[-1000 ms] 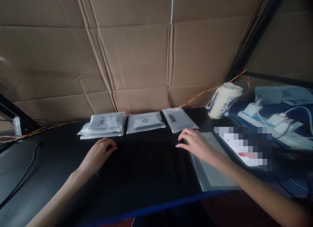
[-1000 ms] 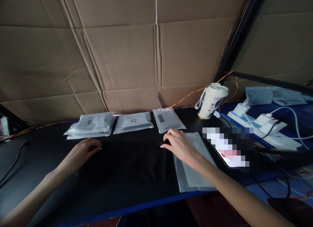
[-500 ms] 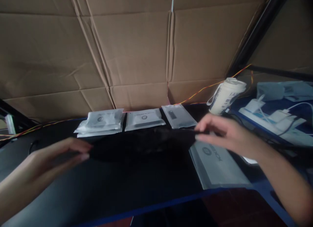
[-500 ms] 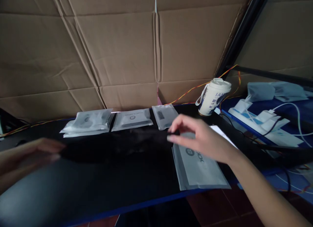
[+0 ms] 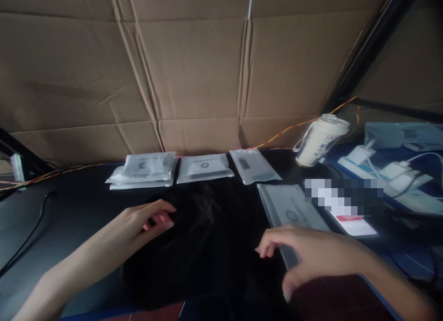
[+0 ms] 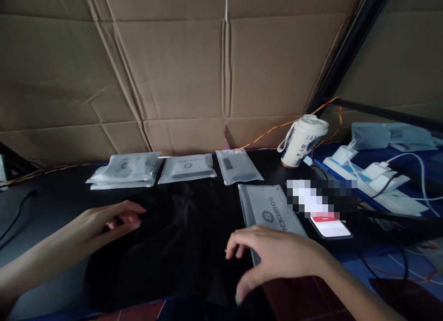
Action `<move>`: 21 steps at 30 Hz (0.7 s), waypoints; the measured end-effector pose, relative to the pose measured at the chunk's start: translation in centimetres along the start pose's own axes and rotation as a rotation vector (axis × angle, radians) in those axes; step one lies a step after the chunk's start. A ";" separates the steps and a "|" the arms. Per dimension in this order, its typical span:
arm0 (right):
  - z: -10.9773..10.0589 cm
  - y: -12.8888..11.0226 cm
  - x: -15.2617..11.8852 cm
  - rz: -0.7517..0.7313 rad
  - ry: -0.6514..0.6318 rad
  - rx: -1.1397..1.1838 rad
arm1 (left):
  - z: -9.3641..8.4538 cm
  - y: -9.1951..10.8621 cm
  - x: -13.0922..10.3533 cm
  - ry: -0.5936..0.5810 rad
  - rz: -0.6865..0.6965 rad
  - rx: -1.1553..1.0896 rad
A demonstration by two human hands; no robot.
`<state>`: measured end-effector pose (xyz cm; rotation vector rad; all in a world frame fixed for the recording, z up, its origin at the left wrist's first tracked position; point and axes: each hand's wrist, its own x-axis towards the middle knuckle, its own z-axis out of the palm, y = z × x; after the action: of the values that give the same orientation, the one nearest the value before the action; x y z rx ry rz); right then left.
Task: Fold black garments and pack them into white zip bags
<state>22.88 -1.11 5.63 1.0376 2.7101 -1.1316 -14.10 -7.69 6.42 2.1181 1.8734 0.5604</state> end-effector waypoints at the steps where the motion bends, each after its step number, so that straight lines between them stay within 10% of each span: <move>1: -0.2 0.1 0.6 -0.009 0.035 0.004 | 0.5 0.6 0.8 -0.078 0.046 -0.013; 11: 1.7 0.7 9.7 -0.127 0.468 -0.420 | 7.3 0.7 7.0 -0.082 0.265 0.286; 21: 3.6 1.8 11.4 -0.100 0.487 -0.581 | 7.8 -1.2 4.6 -0.112 0.194 0.348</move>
<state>14.28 4.01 -1.16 1.1871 3.1617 -0.0399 -11.27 -2.47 -0.52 2.5104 1.8229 0.1526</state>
